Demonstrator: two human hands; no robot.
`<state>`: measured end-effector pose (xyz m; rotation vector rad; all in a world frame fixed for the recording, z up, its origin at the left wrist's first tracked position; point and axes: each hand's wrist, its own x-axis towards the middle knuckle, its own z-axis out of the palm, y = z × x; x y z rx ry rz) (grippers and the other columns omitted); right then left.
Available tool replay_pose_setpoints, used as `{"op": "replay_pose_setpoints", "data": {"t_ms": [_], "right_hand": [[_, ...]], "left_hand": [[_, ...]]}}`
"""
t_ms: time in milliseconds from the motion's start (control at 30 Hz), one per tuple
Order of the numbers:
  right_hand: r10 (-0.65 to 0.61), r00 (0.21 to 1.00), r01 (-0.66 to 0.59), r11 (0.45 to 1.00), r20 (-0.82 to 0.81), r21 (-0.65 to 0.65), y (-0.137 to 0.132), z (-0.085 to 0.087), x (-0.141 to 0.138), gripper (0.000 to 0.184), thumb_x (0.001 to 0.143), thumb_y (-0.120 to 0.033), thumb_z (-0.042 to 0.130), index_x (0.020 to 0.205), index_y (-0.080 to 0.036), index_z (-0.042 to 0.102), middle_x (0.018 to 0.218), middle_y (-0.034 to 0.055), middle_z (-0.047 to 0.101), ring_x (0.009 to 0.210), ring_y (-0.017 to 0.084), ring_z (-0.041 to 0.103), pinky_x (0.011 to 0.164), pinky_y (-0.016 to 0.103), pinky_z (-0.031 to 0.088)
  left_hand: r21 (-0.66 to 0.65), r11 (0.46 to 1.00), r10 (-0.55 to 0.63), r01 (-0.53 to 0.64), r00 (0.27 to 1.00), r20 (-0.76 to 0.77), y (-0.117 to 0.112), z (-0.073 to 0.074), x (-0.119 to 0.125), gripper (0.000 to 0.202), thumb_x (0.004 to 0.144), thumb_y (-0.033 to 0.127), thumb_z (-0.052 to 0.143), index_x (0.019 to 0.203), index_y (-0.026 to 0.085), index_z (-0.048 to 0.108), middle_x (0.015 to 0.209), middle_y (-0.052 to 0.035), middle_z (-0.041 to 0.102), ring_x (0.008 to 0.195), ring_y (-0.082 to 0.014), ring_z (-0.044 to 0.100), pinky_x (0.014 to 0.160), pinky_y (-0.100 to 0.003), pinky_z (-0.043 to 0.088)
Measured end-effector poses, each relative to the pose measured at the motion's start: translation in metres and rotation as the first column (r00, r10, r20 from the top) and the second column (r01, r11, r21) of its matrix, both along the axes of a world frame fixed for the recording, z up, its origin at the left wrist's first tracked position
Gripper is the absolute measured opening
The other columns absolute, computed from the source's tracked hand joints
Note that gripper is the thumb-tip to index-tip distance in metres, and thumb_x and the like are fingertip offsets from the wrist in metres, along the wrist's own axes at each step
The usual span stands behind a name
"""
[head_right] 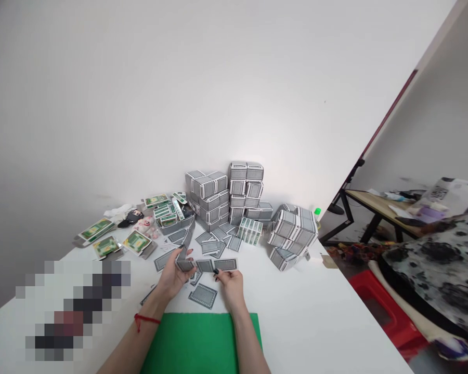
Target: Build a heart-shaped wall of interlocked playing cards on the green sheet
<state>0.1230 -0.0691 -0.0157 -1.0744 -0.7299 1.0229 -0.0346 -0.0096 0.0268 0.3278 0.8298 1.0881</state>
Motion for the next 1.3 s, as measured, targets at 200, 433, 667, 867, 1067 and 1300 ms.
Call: {"op": "replay_pose_setpoints", "data": {"t_ms": [200, 433, 667, 867, 1067, 1300], "right_hand": [[0.028, 0.992, -0.022, 0.999, -0.122, 0.048, 0.000, 0.002, 0.005, 0.027, 0.053, -0.030, 0.078, 0.071, -0.018, 0.062, 0.061, -0.0020, 0.062, 0.049, 0.010, 0.050, 0.050, 0.023, 0.039], [-0.018, 0.967, 0.033, 0.998, -0.255, 0.057, -0.001, -0.001, 0.018, 0.025, 0.057, -0.030, 0.078, 0.065, -0.017, 0.058, 0.054, -0.0061, 0.049, 0.045, 0.006, 0.041, 0.044, 0.019, 0.034], [0.060, 0.939, -0.041, 0.997, -0.340, 0.063, 0.001, -0.003, 0.014, 0.021, 0.059, -0.025, 0.077, 0.069, -0.017, 0.060, 0.056, -0.0039, 0.056, 0.048, 0.007, 0.048, 0.048, 0.019, 0.040], [0.022, 0.930, 0.004, 0.998, -0.367, 0.070, 0.001, -0.001, 0.010, 0.020, 0.059, -0.021, 0.076, 0.070, -0.018, 0.060, 0.063, -0.0033, 0.058, 0.047, 0.007, 0.048, 0.050, 0.021, 0.043], [0.002, 0.988, 0.012, 0.996, -0.155, 0.088, 0.000, -0.001, 0.012, 0.021, 0.064, -0.030, 0.072, 0.064, -0.019, 0.054, 0.051, -0.0043, 0.054, 0.048, 0.009, 0.047, 0.049, 0.022, 0.037], [0.004, 0.996, -0.012, 0.996, 0.092, 0.085, -0.001, -0.002, 0.016, 0.026, 0.068, -0.037, 0.068, 0.063, -0.020, 0.049, 0.051, -0.0030, 0.059, 0.047, 0.011, 0.049, 0.054, 0.025, 0.039]], "left_hand": [[0.012, 1.000, 0.023, -0.023, 1.000, 0.011, 0.001, -0.004, 0.000, 0.020, 0.079, 0.029, 0.054, 0.091, 0.012, 0.057, 0.058, -0.0001, 0.056, 0.049, -0.0117, 0.056, 0.052, -0.030, 0.055], [0.018, 1.000, 0.015, -0.015, 1.000, -0.015, 0.000, -0.004, 0.003, 0.021, 0.078, 0.029, 0.056, 0.091, 0.013, 0.057, 0.057, 0.0014, 0.054, 0.050, -0.0109, 0.056, 0.053, -0.030, 0.055], [0.021, 0.999, 0.039, -0.039, 0.999, -0.021, -0.002, -0.003, 0.003, 0.020, 0.077, 0.028, 0.056, 0.090, 0.013, 0.057, 0.058, 0.0014, 0.054, 0.050, -0.0103, 0.055, 0.053, -0.029, 0.055], [0.027, 0.999, 0.023, -0.022, 0.999, -0.036, 0.000, -0.003, 0.001, 0.024, 0.077, 0.029, 0.057, 0.094, 0.013, 0.057, 0.059, 0.0010, 0.054, 0.049, -0.0108, 0.056, 0.053, -0.030, 0.055], [0.026, 0.999, 0.020, -0.019, 0.999, -0.049, -0.001, -0.003, 0.001, 0.025, 0.079, 0.029, 0.056, 0.097, 0.012, 0.058, 0.058, 0.0011, 0.054, 0.049, -0.0108, 0.055, 0.052, -0.030, 0.055], [0.017, 0.999, 0.046, -0.046, 0.999, -0.023, 0.004, -0.008, -0.002, 0.024, 0.079, 0.029, 0.055, 0.097, 0.013, 0.059, 0.057, 0.0025, 0.053, 0.049, -0.0101, 0.057, 0.054, -0.028, 0.056]]}}
